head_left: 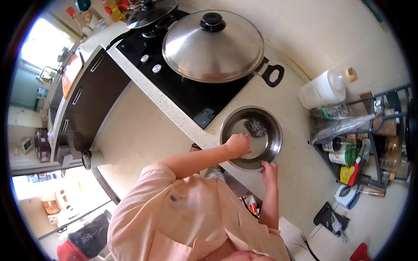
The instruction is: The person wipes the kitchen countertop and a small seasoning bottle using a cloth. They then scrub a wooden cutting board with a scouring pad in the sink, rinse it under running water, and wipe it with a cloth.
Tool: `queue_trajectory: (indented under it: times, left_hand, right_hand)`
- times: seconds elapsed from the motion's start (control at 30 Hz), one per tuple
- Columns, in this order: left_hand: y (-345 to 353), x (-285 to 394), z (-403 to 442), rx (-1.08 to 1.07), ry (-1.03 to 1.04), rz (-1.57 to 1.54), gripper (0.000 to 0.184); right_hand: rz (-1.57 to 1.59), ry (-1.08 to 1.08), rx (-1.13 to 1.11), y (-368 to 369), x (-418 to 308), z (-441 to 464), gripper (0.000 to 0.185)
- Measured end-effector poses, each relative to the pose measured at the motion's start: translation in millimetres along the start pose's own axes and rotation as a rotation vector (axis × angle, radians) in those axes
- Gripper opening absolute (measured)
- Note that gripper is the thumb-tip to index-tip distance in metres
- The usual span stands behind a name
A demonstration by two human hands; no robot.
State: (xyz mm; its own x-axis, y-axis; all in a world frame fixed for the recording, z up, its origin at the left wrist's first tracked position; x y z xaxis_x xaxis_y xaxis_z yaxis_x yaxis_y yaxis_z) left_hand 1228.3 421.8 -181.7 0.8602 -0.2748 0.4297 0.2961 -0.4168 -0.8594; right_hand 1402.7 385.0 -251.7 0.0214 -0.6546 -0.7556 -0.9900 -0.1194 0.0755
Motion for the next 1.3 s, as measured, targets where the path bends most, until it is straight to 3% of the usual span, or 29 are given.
queue_trajectory:
  times: [0.13,0.23,0.33,0.5,0.67,0.8,0.93,1.03,1.17,1.3]
  left_hand:
    - [-22,-1,-31,0.155,0.079,0.032,0.012]
    - [-9,-23,-47,-0.104,0.004,0.001,0.009]
    - [-51,-35,-98,-0.052,0.093,-0.054,0.01]
    - [-111,-99,-198,0.292,0.217,-0.186,0.02]
    - [-163,-181,-305,0.31,0.272,-0.283,0.017]
    - [-190,-254,-382,0.624,0.156,-0.115,0.016]
    - [-212,-335,-431,0.469,0.013,-0.404,0.017]
    - [-236,-390,-476,0.664,-0.017,-0.308,0.012]
    - [-243,-474,-505,0.72,-0.204,-0.201,0.017]
    - [-252,-560,-540,0.307,-0.54,-0.377,0.026]
  right_hand:
    - [-0.007,-0.066,0.061,15,-9,-32,0.015]
    - [-0.018,-0.065,0.123,38,-13,-59,0.015]
    - [-0.02,-0.085,0.141,74,-11,-82,0.015]
    - [-0.022,-0.082,0.043,192,-5,-110,0.015]
    - [0.019,0.002,-0.096,319,25,-105,0.021]
    - [-0.065,0.022,-0.282,437,24,-89,0.023]
    - [-0.141,0.038,-0.373,562,13,-74,0.012]
    - [-0.253,0.082,-0.545,634,18,-44,0.011]
    - [-0.272,0.073,-0.676,739,7,-17,0.009]
    - [-0.369,0.037,-0.843,834,-8,12,0.007]
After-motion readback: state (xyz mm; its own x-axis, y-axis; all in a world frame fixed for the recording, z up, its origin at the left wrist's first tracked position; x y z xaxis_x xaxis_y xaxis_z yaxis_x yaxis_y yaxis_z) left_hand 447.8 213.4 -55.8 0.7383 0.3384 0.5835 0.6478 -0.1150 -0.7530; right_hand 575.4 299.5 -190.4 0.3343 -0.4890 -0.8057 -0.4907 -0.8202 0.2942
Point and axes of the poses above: each hand's wrist, its own z-axis towards the middle knuckle, its own y-axis out of the palm, x = y × z, the point moved 9 cm from there along z, towards the middle knuckle, and after that the axes turned 8 degrees about -x, right-handed, at the moved point
